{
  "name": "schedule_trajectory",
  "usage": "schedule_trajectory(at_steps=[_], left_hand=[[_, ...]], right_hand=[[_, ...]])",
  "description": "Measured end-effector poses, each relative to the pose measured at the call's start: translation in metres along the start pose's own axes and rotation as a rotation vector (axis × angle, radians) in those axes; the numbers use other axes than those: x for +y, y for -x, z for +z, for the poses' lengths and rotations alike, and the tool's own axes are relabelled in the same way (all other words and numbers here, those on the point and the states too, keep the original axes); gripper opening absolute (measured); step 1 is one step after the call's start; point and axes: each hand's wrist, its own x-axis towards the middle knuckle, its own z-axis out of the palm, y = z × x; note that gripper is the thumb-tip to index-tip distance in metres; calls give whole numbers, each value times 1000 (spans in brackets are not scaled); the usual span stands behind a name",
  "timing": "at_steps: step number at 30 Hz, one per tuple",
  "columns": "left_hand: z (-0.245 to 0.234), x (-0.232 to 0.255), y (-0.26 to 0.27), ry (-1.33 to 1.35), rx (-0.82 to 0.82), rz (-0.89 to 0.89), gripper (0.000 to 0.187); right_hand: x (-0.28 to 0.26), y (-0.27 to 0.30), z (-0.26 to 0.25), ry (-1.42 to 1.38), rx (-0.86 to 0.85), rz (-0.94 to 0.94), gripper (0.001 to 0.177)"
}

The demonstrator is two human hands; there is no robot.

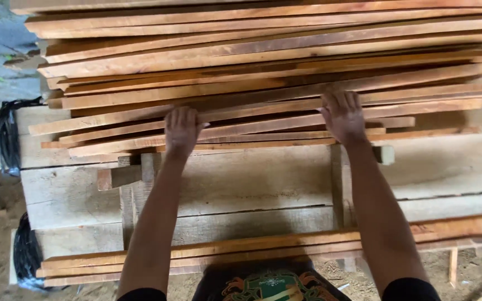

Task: Organizing and stacking thin wooden strips on a workbench.

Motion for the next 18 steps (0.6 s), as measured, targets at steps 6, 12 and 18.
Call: schedule_trajectory(at_steps=[6, 12, 18], left_hand=[[-82, -3, -13, 77, 20, -49, 47], [-197, 14, -16, 152, 57, -28, 48], [-242, 35, 44, 113, 179, -123, 58]], right_hand=[[-14, -7, -32, 17, 143, 31, 38], [-59, 5, -115, 40, 197, 86, 40], [-80, 50, -142, -25, 253, 107, 61]])
